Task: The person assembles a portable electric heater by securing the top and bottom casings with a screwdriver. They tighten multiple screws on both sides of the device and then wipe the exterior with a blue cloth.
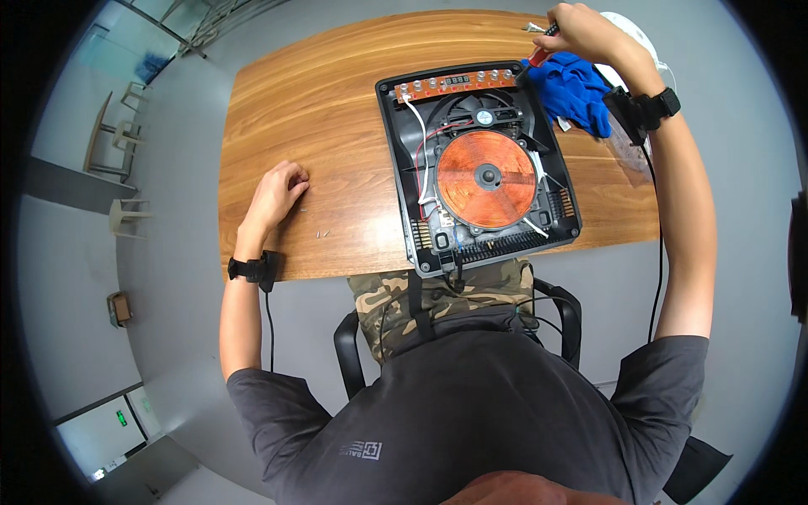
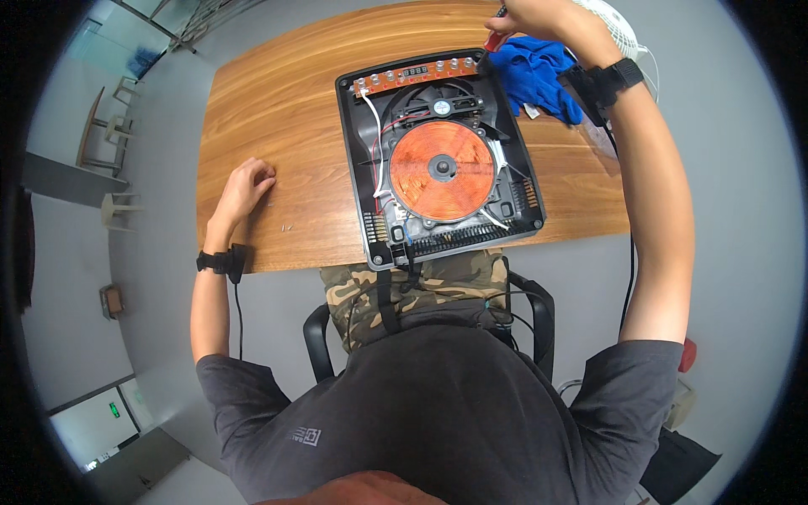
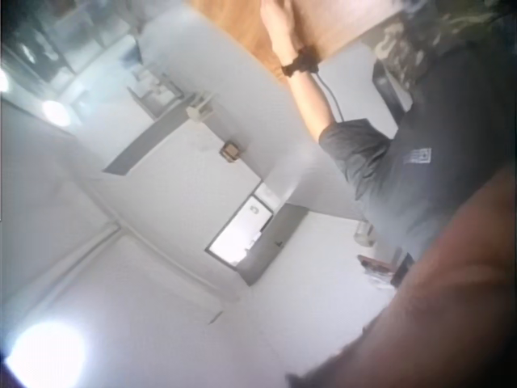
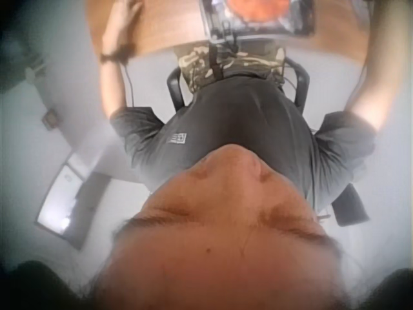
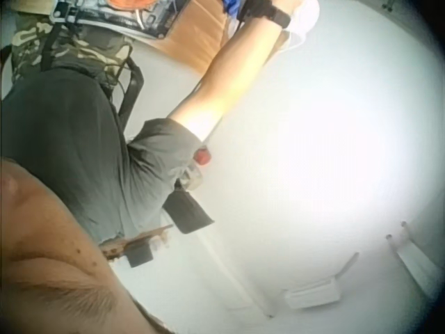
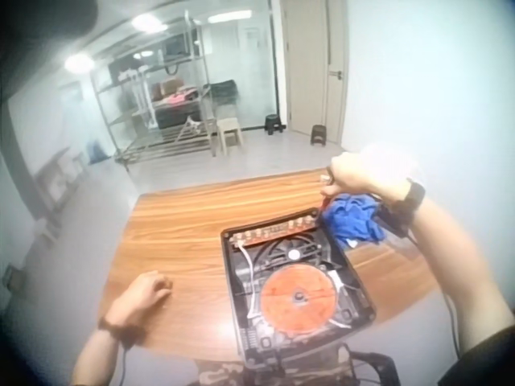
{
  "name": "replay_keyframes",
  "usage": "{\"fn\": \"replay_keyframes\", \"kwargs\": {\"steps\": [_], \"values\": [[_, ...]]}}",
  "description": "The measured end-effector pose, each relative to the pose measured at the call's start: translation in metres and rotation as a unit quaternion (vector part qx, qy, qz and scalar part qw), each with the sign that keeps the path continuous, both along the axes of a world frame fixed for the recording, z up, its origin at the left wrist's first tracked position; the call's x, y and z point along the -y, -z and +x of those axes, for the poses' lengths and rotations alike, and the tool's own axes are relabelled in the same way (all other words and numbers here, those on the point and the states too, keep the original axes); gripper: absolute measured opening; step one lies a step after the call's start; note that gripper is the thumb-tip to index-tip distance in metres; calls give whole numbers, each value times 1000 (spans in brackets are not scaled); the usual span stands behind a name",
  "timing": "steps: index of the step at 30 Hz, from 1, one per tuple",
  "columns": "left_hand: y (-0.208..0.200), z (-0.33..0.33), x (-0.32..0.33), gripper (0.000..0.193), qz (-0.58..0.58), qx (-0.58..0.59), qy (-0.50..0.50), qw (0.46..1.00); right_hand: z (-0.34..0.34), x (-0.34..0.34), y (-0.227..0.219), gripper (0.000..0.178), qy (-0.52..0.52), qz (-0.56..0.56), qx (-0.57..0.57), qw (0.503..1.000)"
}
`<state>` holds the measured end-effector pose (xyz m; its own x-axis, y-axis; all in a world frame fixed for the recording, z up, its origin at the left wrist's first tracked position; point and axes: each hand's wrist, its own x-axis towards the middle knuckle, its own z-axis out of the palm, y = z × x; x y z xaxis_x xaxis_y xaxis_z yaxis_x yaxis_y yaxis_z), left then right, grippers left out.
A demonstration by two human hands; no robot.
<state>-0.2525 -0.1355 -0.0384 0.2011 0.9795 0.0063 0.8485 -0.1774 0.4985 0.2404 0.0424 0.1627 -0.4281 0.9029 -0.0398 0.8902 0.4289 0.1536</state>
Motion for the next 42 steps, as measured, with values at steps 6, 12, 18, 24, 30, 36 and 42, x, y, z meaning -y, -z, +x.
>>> {"fn": "replay_keyframes", "kwargs": {"steps": [6,12,18,24,30,36,42], "values": [[-1,4,-7,15,8,-21,5,1000,3,-3,4,45,-15,21,-11,1000],[-17,59,0,30,-21,107,-71,991,3,-7,10,44,-25,35,-21,999],[-21,142,12,54,-236,233,-53,942,5,-10,17,43,-43,62,-29,997],[-15,169,6,34,-205,218,-30,954,10,-6,22,41,-49,77,-41,995],[-1,159,-7,30,-259,213,-23,942,6,0,10,41,-39,53,-67,996],[14,149,-8,28,-97,315,2,944,-1,8,2,48,-44,66,-66,995],[-5,110,9,29,-91,346,-54,932,-11,13,-6,48,-117,147,-128,974]]}}
